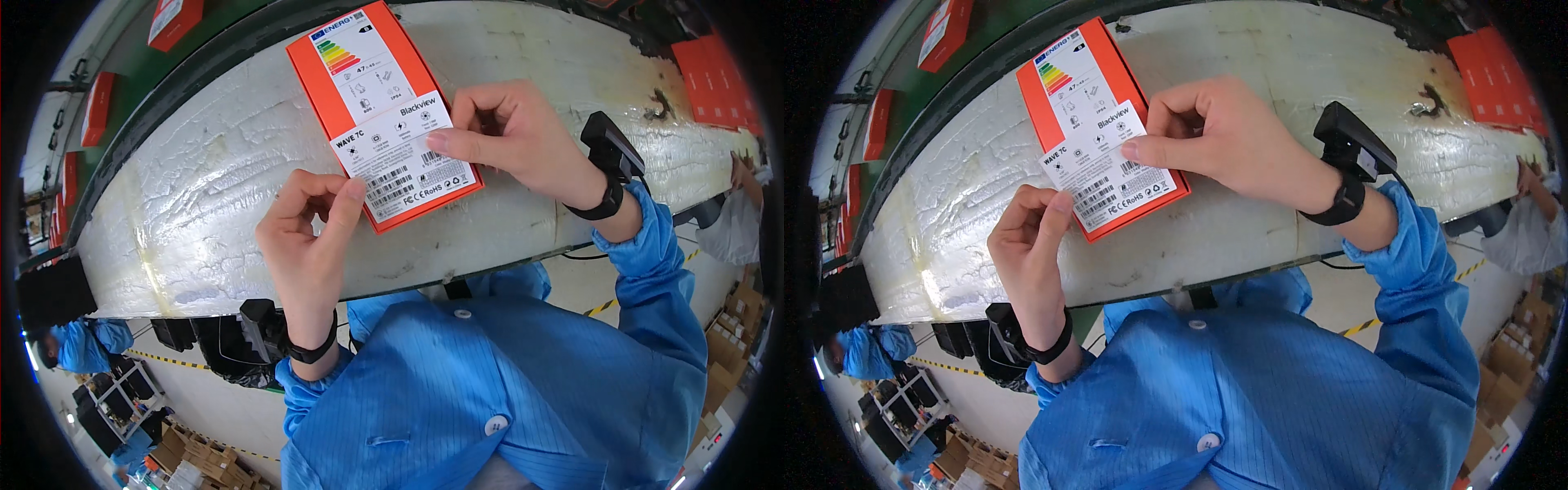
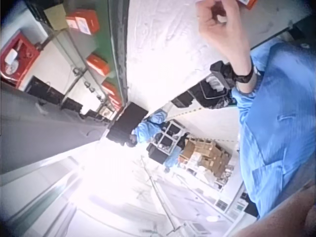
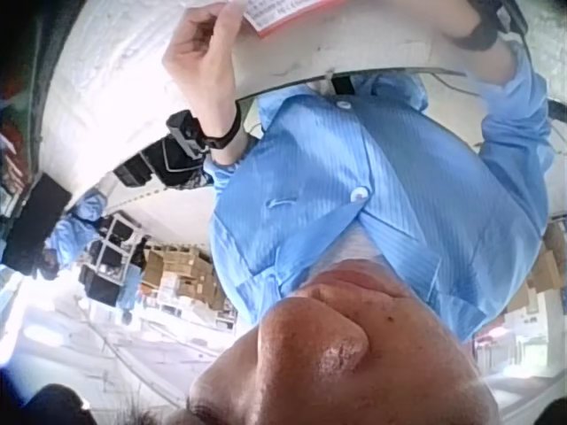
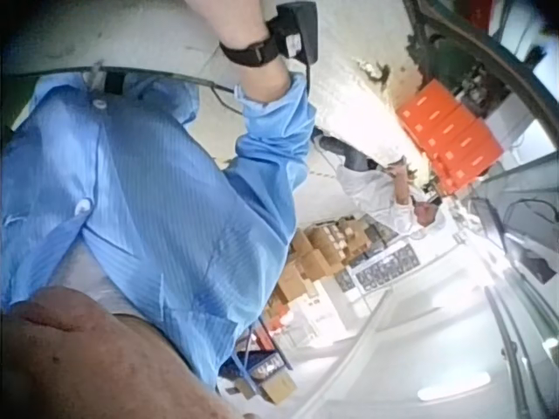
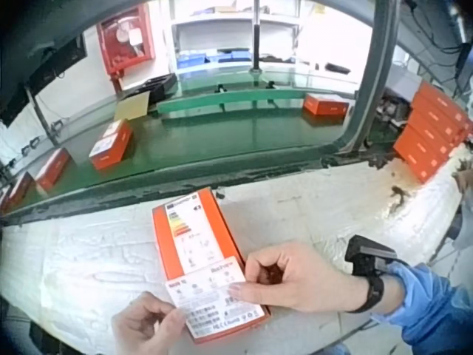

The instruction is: Applying stickers and energy labels to red product boxes on a conveyor belt.

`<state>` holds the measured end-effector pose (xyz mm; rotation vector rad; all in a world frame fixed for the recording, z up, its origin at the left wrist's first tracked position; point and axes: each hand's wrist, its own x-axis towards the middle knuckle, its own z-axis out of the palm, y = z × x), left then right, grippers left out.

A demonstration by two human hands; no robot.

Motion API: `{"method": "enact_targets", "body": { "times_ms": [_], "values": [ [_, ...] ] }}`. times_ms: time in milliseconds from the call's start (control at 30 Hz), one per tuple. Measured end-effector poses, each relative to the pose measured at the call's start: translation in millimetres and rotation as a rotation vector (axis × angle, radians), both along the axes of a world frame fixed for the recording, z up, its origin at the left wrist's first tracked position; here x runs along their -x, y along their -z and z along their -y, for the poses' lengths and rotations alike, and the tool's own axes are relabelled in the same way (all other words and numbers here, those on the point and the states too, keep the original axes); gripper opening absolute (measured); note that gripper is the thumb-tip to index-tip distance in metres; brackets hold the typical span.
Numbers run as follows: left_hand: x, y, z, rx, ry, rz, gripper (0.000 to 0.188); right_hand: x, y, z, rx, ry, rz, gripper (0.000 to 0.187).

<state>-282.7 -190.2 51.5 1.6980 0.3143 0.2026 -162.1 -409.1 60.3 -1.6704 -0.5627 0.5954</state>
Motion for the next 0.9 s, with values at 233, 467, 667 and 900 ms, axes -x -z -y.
{"method": "enact_targets", "body": {
  "times_ms": [233,467,667,900],
  "values": [
    [0.7,-2.1,1.2,-0.036,-0.002,0.002,0.014,1.6,-2.0,2.0,-0.009,-0.016,0.0,0.028],
    [1.9,-3.2,1.7,-0.081,-0.003,0.014,0.014,0.3,4.2,0.9,-0.023,-0.01,0.069,0.027],
    [2.0,-2.7,2.5,-0.067,-0.003,0.01,0.014,3.8,2.9,2.5,-0.017,-0.007,0.105,0.025],
    [0.2,0.7,0.7,-0.08,0.015,0.014,0.015,5.2,0.3,3.2,0.019,0.0,0.295,0.026]
  ]
}}
